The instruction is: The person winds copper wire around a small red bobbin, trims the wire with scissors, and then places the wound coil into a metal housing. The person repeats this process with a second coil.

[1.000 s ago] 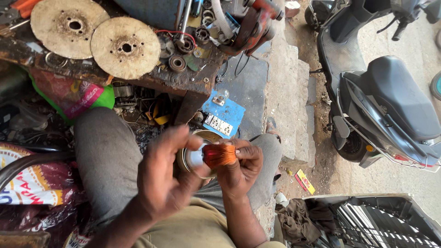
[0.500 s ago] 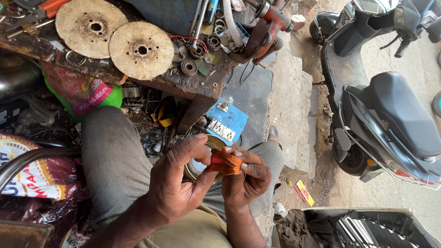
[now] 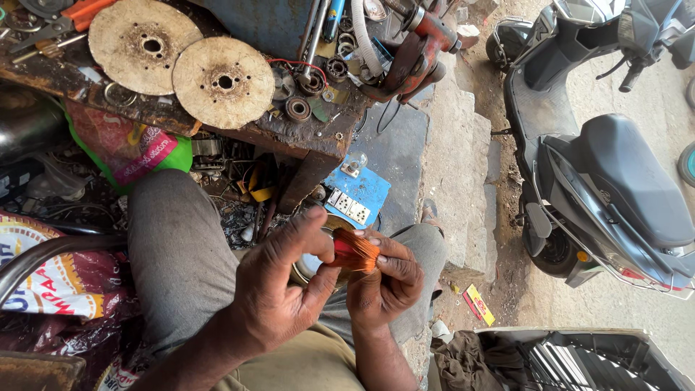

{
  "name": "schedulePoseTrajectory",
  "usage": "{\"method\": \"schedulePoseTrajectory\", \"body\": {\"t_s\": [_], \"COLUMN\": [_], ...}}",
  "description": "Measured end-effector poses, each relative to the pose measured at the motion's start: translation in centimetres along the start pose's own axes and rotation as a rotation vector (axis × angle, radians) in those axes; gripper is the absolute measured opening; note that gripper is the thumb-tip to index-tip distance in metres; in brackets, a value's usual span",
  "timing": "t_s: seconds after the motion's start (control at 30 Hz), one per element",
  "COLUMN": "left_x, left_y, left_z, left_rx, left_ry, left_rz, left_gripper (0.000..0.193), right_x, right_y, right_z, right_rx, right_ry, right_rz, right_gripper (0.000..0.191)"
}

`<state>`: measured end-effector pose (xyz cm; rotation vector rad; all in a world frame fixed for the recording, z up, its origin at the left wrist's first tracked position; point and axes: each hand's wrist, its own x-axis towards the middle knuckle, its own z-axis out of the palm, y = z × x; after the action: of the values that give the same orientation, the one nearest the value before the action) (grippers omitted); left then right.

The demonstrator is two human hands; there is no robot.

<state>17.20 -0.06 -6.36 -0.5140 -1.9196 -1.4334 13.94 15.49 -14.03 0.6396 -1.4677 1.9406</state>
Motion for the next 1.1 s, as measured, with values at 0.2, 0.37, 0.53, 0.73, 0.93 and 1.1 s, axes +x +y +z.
{"method": "schedulePoseTrajectory", "body": {"t_s": [0.2,0.37,0.53,0.73,0.93,1.1], "left_x": [0.1,0.6,0.2,0.0,0.5,1.3], "left_y": [0.2,-0.1,-0.1,-0.7,-0.5,0.0], "left_z": [-0.2,-0.9,-0.9,-0.4,-0.8,-1.4], "left_rx": [-0.263,-0.654,-0.483,-0.627,-0.269,-0.229], "left_ry": [0.082,-0.065,-0.108,-0.014,-0.113,-0.155], "left_rz": [-0.159,-0.603,-0.655,-0.574,-0.498,-0.348], "left_gripper": [0.08,0.05,0.052,0.027,0.014,0.018], "right_x": [-0.1,0.1,-0.1,0.0,-0.6,-0.4], "right_y": [0.1,1.0,1.3,1.9,2.2,2.4], "right_z": [-0.8,-1.2,-1.5,-1.8,-2.0,-2.2], "right_rx": [0.308,0.81,0.827,0.915,0.985,1.043], "right_ry": [0.074,0.089,-0.007,-0.024,0.007,-0.007], "right_rz": [0.36,0.714,0.719,0.784,0.894,0.94], "right_gripper": [0.021,0.028,0.023,0.026,0.032,0.033]}}
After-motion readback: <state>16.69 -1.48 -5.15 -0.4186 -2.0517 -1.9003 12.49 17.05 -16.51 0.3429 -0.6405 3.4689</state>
